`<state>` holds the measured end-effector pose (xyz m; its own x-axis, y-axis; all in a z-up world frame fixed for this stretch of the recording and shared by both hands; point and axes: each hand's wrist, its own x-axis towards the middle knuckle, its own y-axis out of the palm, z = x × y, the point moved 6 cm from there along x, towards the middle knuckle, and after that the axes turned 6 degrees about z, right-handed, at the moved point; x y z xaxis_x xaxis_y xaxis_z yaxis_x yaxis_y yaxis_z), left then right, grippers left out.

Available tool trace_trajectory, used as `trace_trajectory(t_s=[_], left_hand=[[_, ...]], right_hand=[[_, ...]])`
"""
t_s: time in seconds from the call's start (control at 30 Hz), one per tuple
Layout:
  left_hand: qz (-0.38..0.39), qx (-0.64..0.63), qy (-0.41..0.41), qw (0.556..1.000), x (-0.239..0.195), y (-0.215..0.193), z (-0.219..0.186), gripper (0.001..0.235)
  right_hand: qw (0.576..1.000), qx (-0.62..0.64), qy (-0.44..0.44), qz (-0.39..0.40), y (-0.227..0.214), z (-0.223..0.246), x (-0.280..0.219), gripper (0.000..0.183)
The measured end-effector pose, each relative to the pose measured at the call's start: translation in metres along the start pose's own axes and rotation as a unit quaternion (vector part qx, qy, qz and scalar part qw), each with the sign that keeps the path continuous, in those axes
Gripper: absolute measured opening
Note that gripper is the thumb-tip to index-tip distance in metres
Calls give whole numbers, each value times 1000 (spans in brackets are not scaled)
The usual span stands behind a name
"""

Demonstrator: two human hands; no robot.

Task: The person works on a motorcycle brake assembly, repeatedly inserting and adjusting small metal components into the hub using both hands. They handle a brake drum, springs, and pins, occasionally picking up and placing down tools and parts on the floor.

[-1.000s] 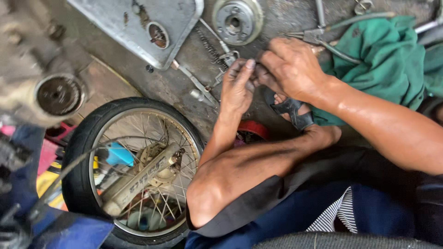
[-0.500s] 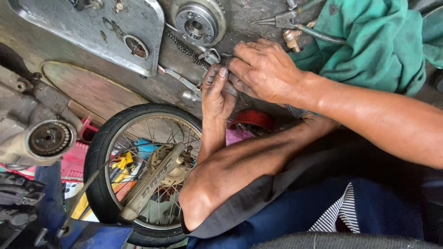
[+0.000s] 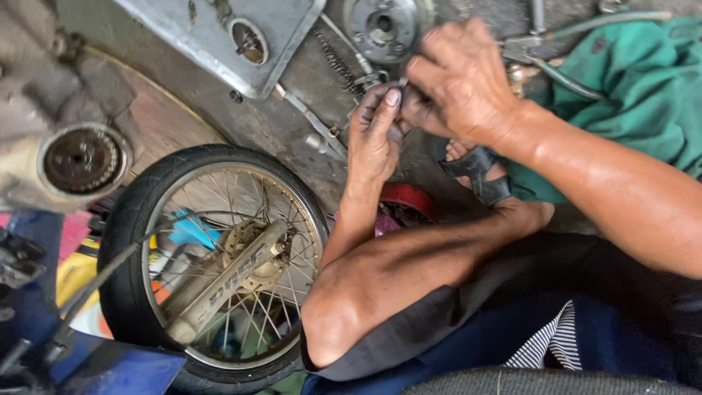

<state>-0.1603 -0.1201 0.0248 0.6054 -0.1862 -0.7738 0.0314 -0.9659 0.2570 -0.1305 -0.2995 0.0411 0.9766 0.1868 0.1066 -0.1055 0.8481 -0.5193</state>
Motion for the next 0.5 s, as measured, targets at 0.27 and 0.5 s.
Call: trace_trajectory(t_s=[0.27,0.5], left_hand=[[-6,-3,49,999,-10,-21,-20,27],[-14,-22,47,999,-10,-40,-13,25]], right_hand=[[992,-121,8,35,28,-15,36,22],[986,-163,18,25,27,-2,48,23]])
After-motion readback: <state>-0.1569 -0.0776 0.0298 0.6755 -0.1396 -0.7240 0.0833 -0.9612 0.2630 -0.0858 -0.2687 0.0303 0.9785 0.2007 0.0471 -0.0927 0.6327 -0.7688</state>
